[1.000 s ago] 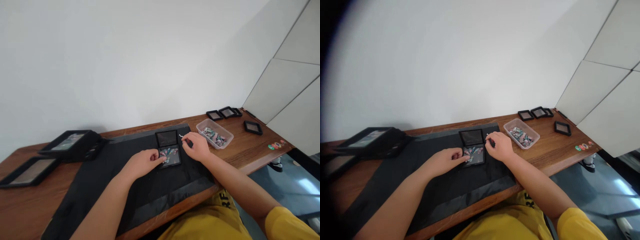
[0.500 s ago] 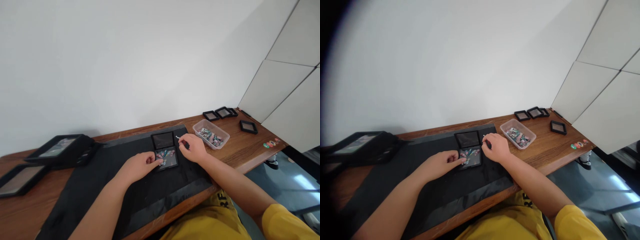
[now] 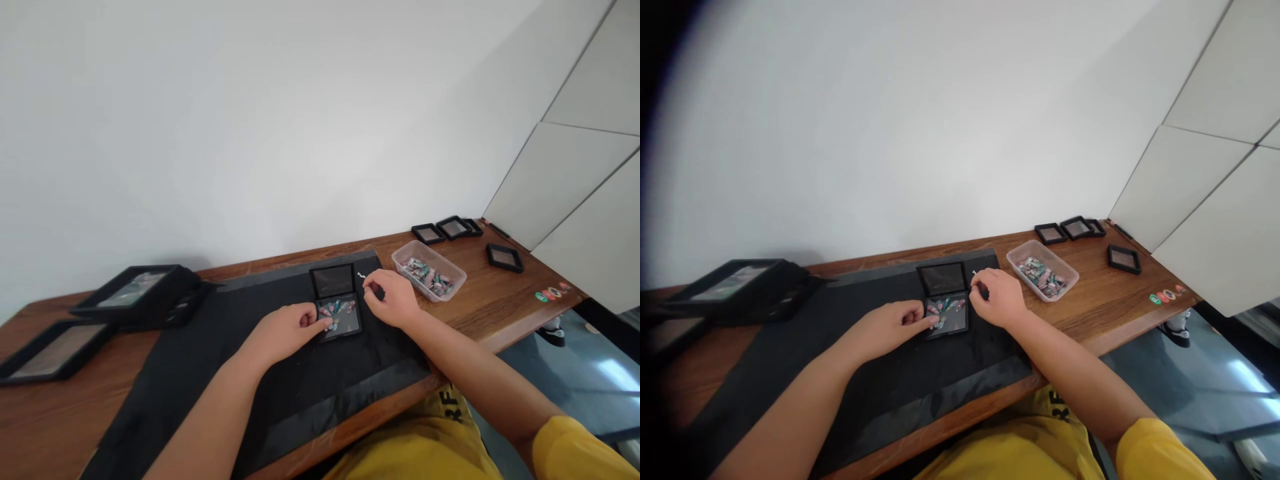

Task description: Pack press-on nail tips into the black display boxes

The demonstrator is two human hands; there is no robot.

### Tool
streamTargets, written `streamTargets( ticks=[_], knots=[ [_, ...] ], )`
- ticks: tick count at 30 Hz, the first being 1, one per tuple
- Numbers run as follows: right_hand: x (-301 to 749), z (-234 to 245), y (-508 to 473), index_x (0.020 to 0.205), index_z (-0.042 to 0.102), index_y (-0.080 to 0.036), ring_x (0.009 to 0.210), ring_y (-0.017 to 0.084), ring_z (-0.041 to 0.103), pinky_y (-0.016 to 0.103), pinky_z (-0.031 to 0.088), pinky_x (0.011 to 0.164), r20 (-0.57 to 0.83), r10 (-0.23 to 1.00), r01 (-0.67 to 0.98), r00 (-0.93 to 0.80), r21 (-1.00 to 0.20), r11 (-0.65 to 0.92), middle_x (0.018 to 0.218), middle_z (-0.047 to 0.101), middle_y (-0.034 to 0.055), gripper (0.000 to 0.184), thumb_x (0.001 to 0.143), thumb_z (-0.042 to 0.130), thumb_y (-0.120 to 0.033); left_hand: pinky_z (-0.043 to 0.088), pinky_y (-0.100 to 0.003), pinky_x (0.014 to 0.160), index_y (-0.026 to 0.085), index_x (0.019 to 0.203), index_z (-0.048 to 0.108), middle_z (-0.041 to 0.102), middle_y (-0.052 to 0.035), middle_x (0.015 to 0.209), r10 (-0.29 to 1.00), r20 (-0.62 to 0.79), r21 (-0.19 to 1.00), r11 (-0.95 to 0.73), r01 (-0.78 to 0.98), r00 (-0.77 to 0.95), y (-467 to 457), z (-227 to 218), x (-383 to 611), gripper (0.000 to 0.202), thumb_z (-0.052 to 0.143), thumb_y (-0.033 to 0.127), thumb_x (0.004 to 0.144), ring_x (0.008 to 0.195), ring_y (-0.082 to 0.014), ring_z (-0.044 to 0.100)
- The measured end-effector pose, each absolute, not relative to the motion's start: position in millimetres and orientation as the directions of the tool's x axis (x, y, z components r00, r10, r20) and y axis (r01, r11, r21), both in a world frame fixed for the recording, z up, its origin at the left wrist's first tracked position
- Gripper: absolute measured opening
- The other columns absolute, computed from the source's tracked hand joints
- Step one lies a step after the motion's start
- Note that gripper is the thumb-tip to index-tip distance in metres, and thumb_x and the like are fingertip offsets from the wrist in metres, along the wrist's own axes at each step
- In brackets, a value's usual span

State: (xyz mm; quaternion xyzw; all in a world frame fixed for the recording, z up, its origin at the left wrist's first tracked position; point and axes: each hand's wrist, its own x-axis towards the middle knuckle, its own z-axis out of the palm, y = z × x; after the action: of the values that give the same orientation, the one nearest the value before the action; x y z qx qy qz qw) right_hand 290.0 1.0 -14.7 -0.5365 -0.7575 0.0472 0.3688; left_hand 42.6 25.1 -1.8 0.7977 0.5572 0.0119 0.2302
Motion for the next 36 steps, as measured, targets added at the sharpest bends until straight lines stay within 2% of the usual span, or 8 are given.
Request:
streamTargets(
  ticks=[9,18,22,26,29,33,36],
  knots=[
    [291,-15,1,0.085,0.065,-0.022,0.078,0.018,0.064,0.029,0.047,0.077,0.5,0.851,0.779,-0.161,-0.465,0.421,0.077,0.067,0.0017,0.009,0.087,0.056,-0.019,0.03,-0.032,0.061,0.025,0.066,0.049,0.059,-0.0003,0.067,0.894,-0.244,0.371,-0.273,0.888,0.377,25,-1,44,0.045,0.051,0.066,0.085,0.065,-0.0198,0.055],
    [290,-9,1,0.085,0.065,-0.023,0.079,0.019,0.064,0.03,0.048,0.076,0.56,0.818,0.783,-0.134,-0.446,0.434,0.079,0.067,0.003,0.011,0.088,0.055,-0.019,0.029,-0.032,0.061,0.024,0.065,0.046,0.059,-0.0003,0.066,0.895,-0.236,0.385,-0.271,0.882,0.378,24,0,44,0.045,0.05,0.065,0.085,0.064,-0.0195,0.053],
    [304,4,4,0.083,0.065,-0.023,0.082,0.021,0.063,0.032,0.048,0.079,0.649,0.76,0.839,-0.03,-0.397,0.373,0.08,0.069,0.005,0.015,0.092,0.054,-0.023,0.029,-0.032,0.061,0.024,0.066,0.047,0.058,0.0001,0.066,0.895,-0.245,0.388,-0.261,0.884,0.372,24,0,43,0.045,0.051,0.065,0.085,0.063,-0.0191,0.053],
    [333,13,9,0.084,0.066,-0.022,0.087,0.025,0.063,0.037,0.047,0.086,0.717,0.681,0.889,0.149,-0.399,0.225,0.087,0.072,0.0086,0.016,0.093,0.054,-0.026,0.03,-0.032,0.061,0.024,0.066,0.045,0.058,0.0,0.066,0.893,-0.249,0.384,-0.264,0.885,0.375,24,0,43,0.045,0.049,0.065,0.085,0.064,-0.0189,0.053],
    [353,11,13,0.089,0.069,-0.019,0.09,0.028,0.063,0.041,0.046,0.089,0.65,0.722,0.906,0.236,-0.415,0.078,0.093,0.073,0.0112,0.015,0.091,0.057,-0.028,0.03,-0.031,0.061,0.024,0.066,0.044,0.058,-0.0001,0.066,0.894,-0.252,0.378,-0.262,0.888,0.371,24,1,44,0.046,0.049,0.066,0.085,0.064,-0.019,0.053],
    [365,5,16,0.097,0.072,-0.018,0.093,0.029,0.065,0.042,0.046,0.087,0.49,0.822,0.911,0.291,-0.404,-0.082,0.099,0.075,0.0123,0.017,0.087,0.061,-0.025,0.03,-0.031,0.061,0.024,0.066,0.044,0.057,0.0001,0.066,0.891,-0.267,0.376,-0.255,0.891,0.368,24,1,43,0.045,0.048,0.066,0.085,0.064,-0.019,0.052],
    [368,4,16,0.096,0.074,-0.019,0.096,0.03,0.068,0.04,0.047,0.085,0.366,0.87,0.896,0.329,-0.411,-0.166,0.1,0.078,0.0121,0.017,0.083,0.064,-0.022,0.03,-0.031,0.061,0.024,0.065,0.044,0.056,0.0,0.066,0.891,-0.263,0.38,-0.258,0.888,0.371,24,0,43,0.046,0.049,0.066,0.085,0.064,-0.019,0.052]
  ],
)
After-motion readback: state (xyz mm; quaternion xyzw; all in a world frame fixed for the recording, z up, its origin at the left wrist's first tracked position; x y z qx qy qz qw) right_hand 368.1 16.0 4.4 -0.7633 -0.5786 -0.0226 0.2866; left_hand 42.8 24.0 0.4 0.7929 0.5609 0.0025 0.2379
